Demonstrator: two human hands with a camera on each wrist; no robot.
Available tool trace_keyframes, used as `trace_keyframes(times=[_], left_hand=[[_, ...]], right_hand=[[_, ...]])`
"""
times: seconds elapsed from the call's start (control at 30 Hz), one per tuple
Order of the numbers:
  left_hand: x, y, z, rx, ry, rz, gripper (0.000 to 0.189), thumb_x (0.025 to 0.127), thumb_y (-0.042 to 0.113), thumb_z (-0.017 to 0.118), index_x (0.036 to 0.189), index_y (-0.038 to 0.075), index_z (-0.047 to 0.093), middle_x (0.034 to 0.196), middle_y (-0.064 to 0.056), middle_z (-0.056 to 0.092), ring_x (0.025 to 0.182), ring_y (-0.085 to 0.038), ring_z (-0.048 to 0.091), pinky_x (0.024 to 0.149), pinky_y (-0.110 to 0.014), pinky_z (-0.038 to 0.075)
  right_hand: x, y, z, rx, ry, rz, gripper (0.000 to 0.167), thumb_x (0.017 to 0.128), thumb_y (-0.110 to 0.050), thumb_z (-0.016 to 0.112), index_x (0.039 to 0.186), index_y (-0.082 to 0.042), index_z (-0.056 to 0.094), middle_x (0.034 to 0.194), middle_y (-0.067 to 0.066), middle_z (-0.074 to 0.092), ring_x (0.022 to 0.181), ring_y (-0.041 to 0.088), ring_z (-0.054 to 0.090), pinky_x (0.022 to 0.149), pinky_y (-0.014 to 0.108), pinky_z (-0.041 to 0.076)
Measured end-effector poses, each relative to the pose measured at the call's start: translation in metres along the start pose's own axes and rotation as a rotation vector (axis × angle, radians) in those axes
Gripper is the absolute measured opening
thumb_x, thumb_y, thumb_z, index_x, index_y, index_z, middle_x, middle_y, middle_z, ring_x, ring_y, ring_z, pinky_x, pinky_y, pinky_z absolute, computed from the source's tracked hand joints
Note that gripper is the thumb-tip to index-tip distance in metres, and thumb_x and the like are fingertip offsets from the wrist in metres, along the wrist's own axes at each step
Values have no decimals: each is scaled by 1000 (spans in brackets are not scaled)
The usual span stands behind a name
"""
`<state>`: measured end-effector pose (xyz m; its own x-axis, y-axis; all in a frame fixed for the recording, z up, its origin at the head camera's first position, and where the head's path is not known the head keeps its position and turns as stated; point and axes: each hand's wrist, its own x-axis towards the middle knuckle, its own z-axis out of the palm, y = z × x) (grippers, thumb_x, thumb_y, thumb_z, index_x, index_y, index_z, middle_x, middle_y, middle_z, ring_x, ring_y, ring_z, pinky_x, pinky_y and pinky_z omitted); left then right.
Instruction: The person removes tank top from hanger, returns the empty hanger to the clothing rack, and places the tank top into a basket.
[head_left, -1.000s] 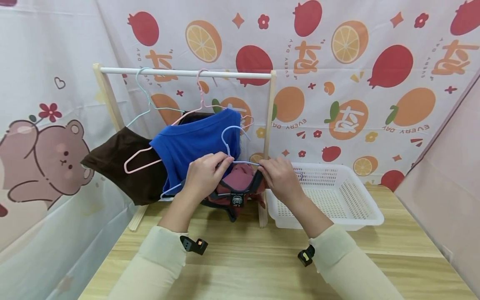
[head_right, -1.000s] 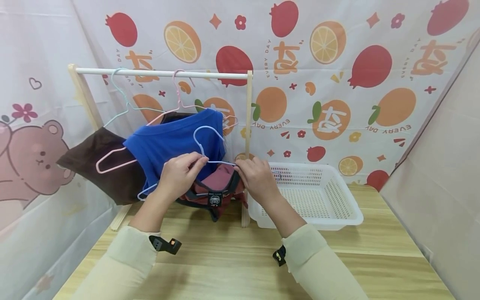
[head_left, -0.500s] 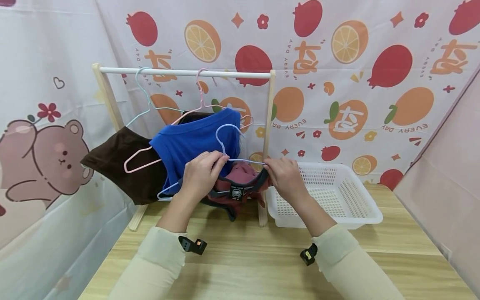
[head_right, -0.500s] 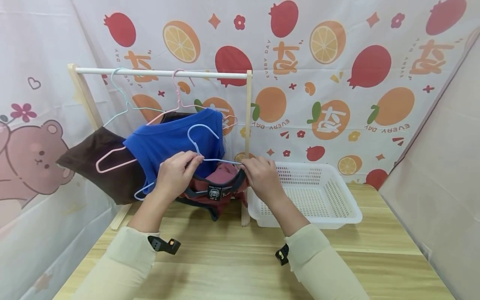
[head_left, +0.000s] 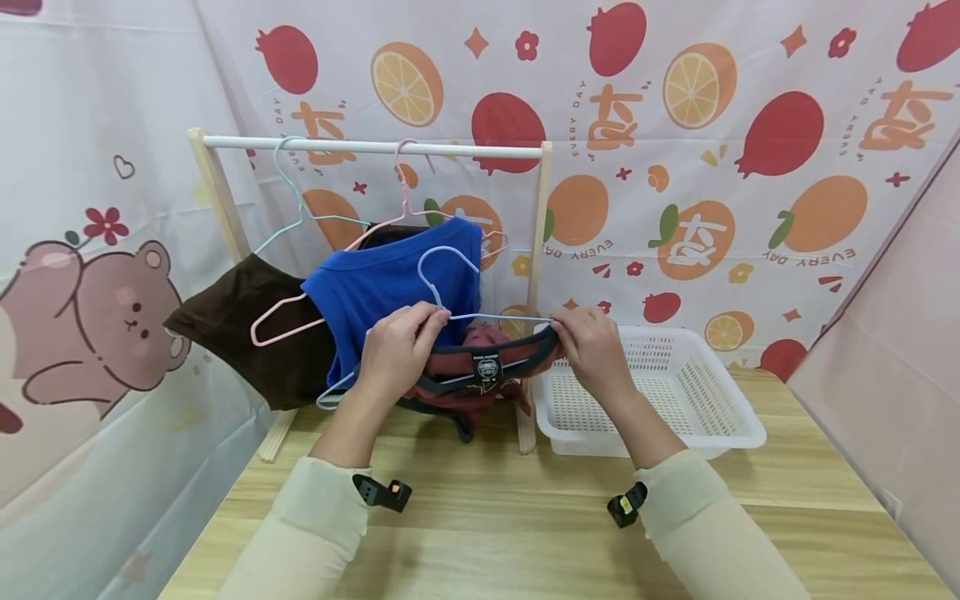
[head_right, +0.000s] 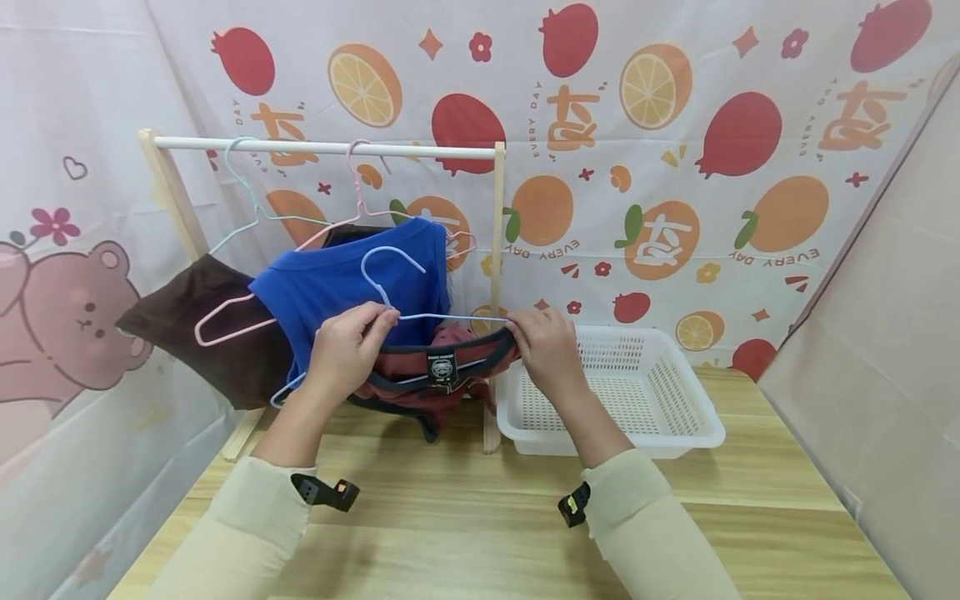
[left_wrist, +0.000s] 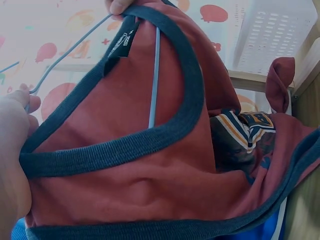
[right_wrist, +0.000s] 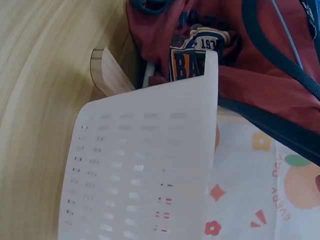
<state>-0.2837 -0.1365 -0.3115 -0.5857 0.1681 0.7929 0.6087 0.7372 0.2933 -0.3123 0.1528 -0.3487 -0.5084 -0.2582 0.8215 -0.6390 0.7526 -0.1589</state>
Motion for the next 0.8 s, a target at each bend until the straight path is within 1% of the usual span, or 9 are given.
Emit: trace_keyframes(times=[0.13,0.2,0.27,0.33,0.43,0.53,0.63,0.73,0.8], left_hand=[[-2,-1,0,-11,-9,-16,20,97,28,62,90,11,69,76,-6,66,68,-21,61,62,-40,49],[-2,-1,0,-18,-10,-16,20,98,27,62,90,11,69,76,-5,66,68,-21,61,62,-40,49],[-2,-2,0,-24,-4,-13,19,98,27,61,90,11,69,76,-5,66,67,-20,61,61,-40,49],[-2,-2,0,-30,5,-10,19,98,26,61,90,11,69,76,-5,66,66,-20,60,61,-39,49],[-1,-2,-1,-42,16,-12,18,97,26,62,90,11,69,76,-5,66,65,-20,60,61,-39,49],[-1,-3,-1,-47,20,-19,17,98,26,62,91,11,69,76,-5,67,65,-20,60,60,-38,49],[-2,-3,-1,-58,23,-25,17,98,26,62,91,12,69,76,-4,67,64,-19,59,59,-38,47],[-2,-3,-1,-72,27,-29,17,98,25,61,91,11,69,75,-4,66,63,-18,58,58,-36,46],[-3,-4,-2,-81,30,-31,17,99,24,61,91,11,69,75,-4,67,62,-18,57,58,-35,46]], right_hand=[[-4,9,0,29,3,35,13,97,-17,61,105,-9,68,100,7,71,87,27,58,77,43,45],[-5,11,-1,55,0,70,15,97,-18,61,107,-9,68,104,7,70,94,26,62,85,41,49],[-7,13,-2,79,1,118,18,98,-20,60,110,-9,67,107,7,69,98,25,63,91,41,51],[-8,12,-3,112,5,170,21,99,-24,58,112,-10,67,109,7,69,101,24,64,93,43,51],[-9,11,-5,178,16,239,24,101,-26,56,114,-11,68,111,8,68,102,23,64,93,44,51],[-8,11,-4,275,23,297,26,102,-27,53,115,-10,68,113,8,68,104,22,63,92,40,51],[-8,12,-3,405,19,378,30,102,-30,52,118,-10,68,120,8,67,102,18,62,86,29,51],[-7,11,-3,566,20,482,33,102,-33,51,120,-10,67,124,7,66,95,14,62,76,20,52],[-7,9,-3,681,22,551,35,102,-35,51,122,-10,66,125,8,64,92,13,62,72,19,55]])
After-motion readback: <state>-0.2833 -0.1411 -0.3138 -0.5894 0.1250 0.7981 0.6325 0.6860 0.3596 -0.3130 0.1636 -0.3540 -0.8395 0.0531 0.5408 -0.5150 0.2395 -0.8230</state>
